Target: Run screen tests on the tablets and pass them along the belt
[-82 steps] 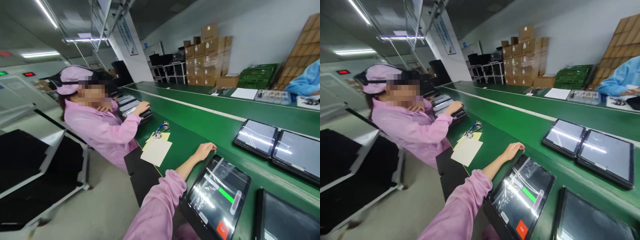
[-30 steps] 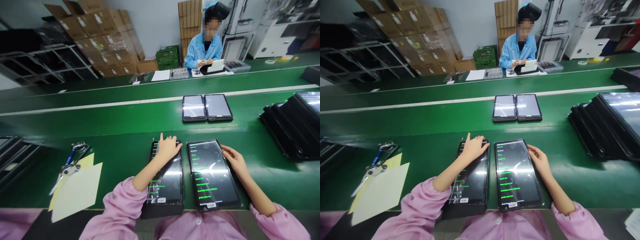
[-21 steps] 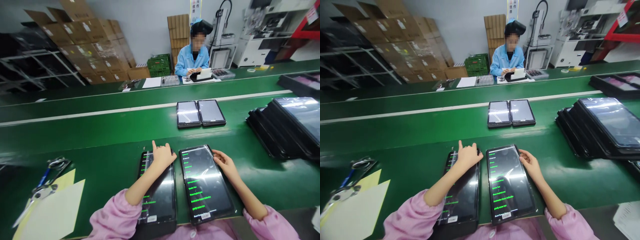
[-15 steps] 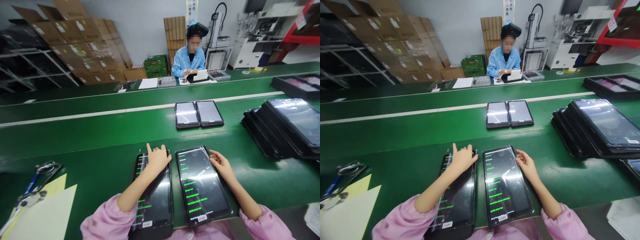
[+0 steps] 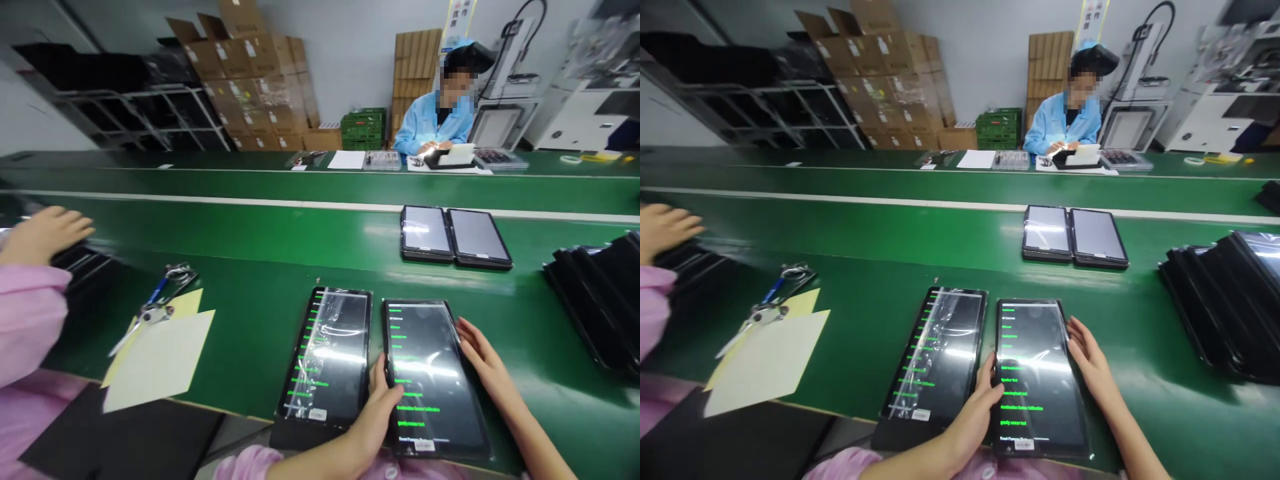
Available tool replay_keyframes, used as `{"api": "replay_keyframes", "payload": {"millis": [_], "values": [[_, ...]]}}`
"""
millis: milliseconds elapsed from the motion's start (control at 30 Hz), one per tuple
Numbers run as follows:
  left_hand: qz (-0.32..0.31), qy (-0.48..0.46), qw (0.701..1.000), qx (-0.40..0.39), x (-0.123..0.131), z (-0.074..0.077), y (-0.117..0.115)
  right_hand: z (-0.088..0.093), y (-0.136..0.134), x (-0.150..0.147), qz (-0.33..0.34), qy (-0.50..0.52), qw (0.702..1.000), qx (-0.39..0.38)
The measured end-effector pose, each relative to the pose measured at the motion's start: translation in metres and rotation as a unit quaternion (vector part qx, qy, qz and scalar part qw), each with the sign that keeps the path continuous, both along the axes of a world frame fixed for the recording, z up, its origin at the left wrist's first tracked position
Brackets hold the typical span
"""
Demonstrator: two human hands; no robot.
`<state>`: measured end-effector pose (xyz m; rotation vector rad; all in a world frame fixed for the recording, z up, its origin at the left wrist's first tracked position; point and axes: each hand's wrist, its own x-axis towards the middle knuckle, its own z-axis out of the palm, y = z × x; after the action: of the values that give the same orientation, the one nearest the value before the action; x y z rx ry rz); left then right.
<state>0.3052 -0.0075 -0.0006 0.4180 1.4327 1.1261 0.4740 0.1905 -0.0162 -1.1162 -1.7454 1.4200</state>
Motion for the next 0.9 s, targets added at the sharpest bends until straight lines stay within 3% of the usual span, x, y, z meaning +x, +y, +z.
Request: {"api": "replay_keyframes", "payload": {"millis": [67,133,200,233,300,367,500,600,700,767,900], "values": [[0.004,0.05,0.999,0.003,0.007,0.005,0.005,0.011,-0.021,-0.003,-0.096,-0.016,0.995,-0.011],[-0.034,0.104,0.994,0.011,0.012,0.01,0.005,0.026,-0.042,-0.008,-0.256,-0.035,0.964,-0.057],[-0.064,0.139,0.988,0.022,0.015,0.013,0.001,0.042,-0.06,-0.012,-0.345,-0.029,0.932,-0.106],[-0.066,0.151,0.986,0.032,0.015,0.015,-0.002,0.049,-0.067,-0.012,-0.338,-0.007,0.934,-0.12],[-0.058,0.172,0.981,0.074,0.01,0.02,-0.012,0.063,-0.079,-0.013,-0.261,0.09,0.95,-0.144],[-0.048,0.183,0.974,0.122,-0.003,0.03,-0.026,0.073,-0.091,-0.018,-0.188,0.203,0.946,-0.166],[0.013,0.233,0.965,0.117,-0.052,0.058,-0.06,0.081,-0.116,-0.06,-0.097,0.309,0.929,-0.177],[0.066,0.272,0.957,0.073,-0.099,0.065,-0.081,0.064,-0.131,-0.111,-0.013,0.286,0.946,-0.156],[0.027,0.286,0.958,0.009,-0.14,0.051,-0.095,0.031,-0.134,-0.145,0.004,0.218,0.968,-0.124],[-0.01,0.323,0.946,-0.028,-0.162,0.036,-0.101,0.007,-0.132,-0.149,0.002,0.146,0.984,-0.102],[0.008,0.404,0.913,-0.058,-0.191,0.011,-0.092,-0.04,-0.141,-0.135,0.059,0.076,0.99,-0.103]]}}
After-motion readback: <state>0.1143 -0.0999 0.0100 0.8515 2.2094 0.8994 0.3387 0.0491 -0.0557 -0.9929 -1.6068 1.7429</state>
